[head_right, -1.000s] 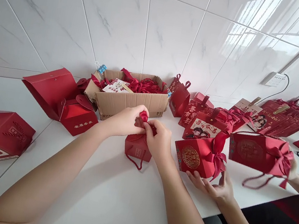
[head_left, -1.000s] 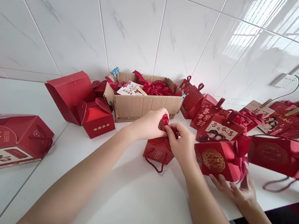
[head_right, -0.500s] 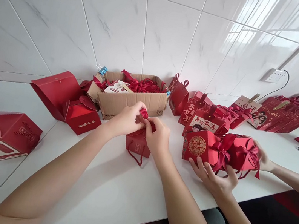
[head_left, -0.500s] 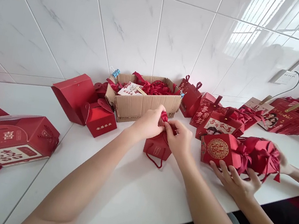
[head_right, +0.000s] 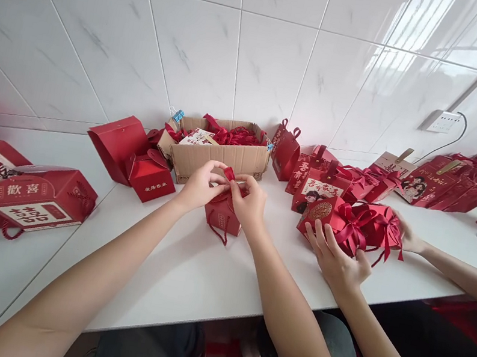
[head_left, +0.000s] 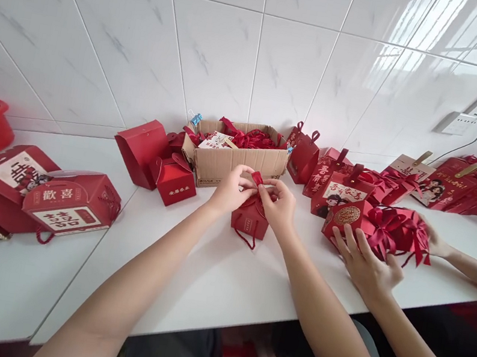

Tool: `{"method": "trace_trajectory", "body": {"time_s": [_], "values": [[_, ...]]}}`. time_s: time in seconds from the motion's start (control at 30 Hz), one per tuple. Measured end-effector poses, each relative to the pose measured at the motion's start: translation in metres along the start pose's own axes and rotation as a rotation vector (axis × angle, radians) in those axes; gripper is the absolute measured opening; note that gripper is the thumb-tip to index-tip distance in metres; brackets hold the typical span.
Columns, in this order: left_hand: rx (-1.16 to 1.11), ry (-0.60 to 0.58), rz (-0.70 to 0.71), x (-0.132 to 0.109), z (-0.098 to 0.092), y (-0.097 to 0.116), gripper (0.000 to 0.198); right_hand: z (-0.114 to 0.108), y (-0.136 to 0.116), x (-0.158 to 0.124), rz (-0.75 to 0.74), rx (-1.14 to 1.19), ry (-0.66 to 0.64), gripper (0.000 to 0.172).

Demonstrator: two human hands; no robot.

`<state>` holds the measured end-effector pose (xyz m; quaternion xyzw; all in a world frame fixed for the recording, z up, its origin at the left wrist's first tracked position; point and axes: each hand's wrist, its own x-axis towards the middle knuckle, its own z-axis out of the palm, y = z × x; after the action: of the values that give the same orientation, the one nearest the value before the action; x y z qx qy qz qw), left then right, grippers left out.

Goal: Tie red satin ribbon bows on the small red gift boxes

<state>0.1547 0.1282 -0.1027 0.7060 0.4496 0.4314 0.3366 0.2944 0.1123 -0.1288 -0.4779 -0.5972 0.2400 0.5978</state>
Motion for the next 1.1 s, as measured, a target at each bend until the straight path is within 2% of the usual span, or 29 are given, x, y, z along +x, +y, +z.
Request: {"method": "trace_trajectory", "body": {"time_s": [0.13,0.23,0.47,0.7,1.1], "values": [[0.085,0.138,0.131,-0.006,0.01,-0.003,0.033,0.0,0.002,0.0,0.049,0.097,-0.021,0.018],[0.108,0.225,0.192,-0.008,0.017,-0.007,0.034,0.001,0.003,0.0,0.126,0.18,0.014,0.02],[0.112,0.127,0.26,-0.009,0.019,-0.01,0.036,0.003,0.005,0.0,0.195,0.257,0.066,0.021],[0.082,0.163,0.187,-0.009,0.018,-0.007,0.032,0.003,0.002,-0.002,0.178,0.278,0.081,0.021],[0.253,0.235,0.196,-0.017,0.024,0.004,0.018,0.006,0.0,-0.006,0.053,0.066,0.134,0.016]]}}
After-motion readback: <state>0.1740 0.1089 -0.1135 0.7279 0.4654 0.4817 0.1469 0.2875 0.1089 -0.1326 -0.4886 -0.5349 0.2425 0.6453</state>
